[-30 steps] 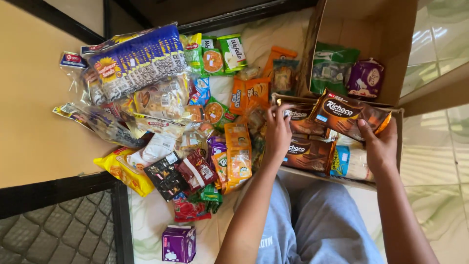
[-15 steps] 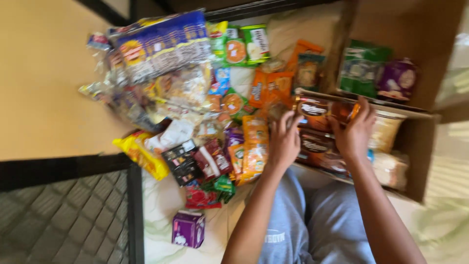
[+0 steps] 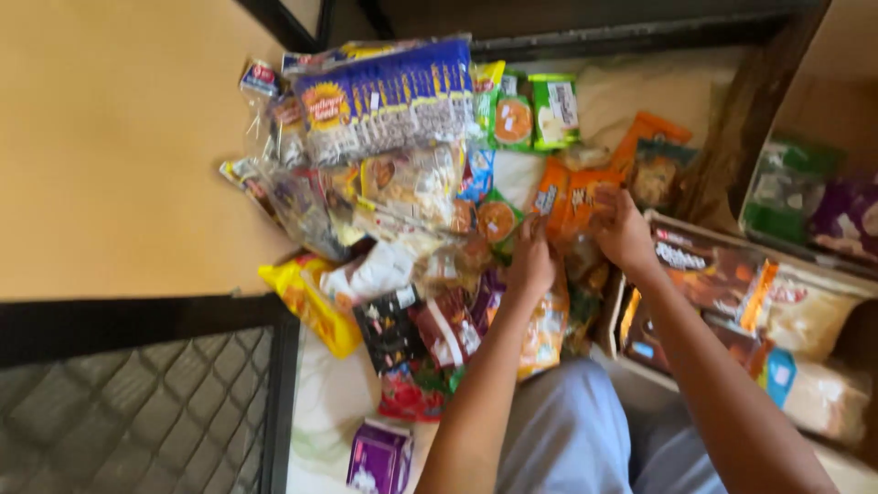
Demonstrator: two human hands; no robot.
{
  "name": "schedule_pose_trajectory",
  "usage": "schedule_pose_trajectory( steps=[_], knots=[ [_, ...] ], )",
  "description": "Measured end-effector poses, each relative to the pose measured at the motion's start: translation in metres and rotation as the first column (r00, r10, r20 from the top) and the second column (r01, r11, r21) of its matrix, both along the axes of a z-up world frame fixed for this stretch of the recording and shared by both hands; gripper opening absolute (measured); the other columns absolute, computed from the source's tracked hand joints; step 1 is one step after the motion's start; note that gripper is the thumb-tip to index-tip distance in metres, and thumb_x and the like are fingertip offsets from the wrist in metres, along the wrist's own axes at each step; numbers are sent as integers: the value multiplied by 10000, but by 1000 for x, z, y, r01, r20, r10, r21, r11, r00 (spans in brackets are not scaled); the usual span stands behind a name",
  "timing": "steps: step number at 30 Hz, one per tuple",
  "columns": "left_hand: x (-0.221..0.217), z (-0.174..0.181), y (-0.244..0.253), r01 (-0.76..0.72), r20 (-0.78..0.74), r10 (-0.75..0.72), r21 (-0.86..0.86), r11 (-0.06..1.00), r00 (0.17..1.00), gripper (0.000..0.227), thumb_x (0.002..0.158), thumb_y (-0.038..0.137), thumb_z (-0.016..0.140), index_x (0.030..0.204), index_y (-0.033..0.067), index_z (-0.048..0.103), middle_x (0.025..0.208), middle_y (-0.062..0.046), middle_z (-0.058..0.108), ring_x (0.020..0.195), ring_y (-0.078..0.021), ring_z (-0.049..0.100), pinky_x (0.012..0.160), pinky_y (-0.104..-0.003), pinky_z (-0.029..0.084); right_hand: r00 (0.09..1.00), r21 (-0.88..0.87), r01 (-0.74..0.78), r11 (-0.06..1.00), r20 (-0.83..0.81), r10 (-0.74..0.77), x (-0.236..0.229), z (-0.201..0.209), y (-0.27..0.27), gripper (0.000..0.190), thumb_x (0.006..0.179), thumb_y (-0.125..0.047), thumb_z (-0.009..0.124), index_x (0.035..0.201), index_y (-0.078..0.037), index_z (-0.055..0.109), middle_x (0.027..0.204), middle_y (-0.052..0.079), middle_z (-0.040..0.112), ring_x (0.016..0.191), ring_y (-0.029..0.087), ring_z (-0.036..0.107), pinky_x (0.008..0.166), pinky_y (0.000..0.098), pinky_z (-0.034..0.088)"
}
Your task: Sort various packaged snack items from a pile on the floor into cardboard boxes and onto a shelf.
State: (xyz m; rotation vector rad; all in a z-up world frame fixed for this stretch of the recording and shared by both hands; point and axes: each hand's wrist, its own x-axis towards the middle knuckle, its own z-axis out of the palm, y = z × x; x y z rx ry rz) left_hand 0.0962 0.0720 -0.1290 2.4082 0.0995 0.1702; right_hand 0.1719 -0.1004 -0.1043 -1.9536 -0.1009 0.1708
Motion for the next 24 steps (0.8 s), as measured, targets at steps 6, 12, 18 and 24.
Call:
schedule_pose_trajectory(
  steps=[6, 12, 18, 24],
  knots=[
    [62, -111, 8, -84, 57, 93, -154, 985, 994, 656, 754, -52, 662, 1388, -59, 494, 1385, -272, 539, 1305, -462, 519, 1152, -468, 428, 935, -26, 238, 971, -263, -237, 76, -181, -9, 513, 851, -71, 606, 1353, 9, 540, 1132, 208, 637, 970, 330, 598, 797, 382, 496],
    [87, -121, 6, -129, -139, 119, -63, 990, 983, 829, 798, 255, 740, 1476, -105, 427, 1411, -318, 508, 1252, -501, 505, 1074, -521, 403, 813, -600, 139, 788, -385, -437, 72, -226, 6, 807, 712, -402, 882, 1252, 77, 522, 1230, 307, 623, 1137, 459, 622, 918, 472, 531],
    [110, -85, 24, -198, -590, 138, -37, 980, 796, 867, 817, 737, 726, 1259, -2, 625, 1215, -306, 644, 1155, -460, 612, 1010, -513, 481, 945, -247, 174, 953, -232, -233, 54, -138, 24, 475, 869, -324, 707, 1259, -56, 681, 1155, 209, 741, 1104, 386, 709, 888, 442, 547],
    [85, -13, 51, -84, -103, 38, -488, 869, 994, 746, 839, 634, 720, 1250, 22, 609, 1106, -206, 760, 1013, -351, 751, 851, -432, 588, 971, -75, 21, 997, -236, -38, 45, -80, 22, 521, 790, -361, 802, 1139, -8, 646, 1018, 207, 758, 944, 366, 712, 790, 445, 571]
  ],
)
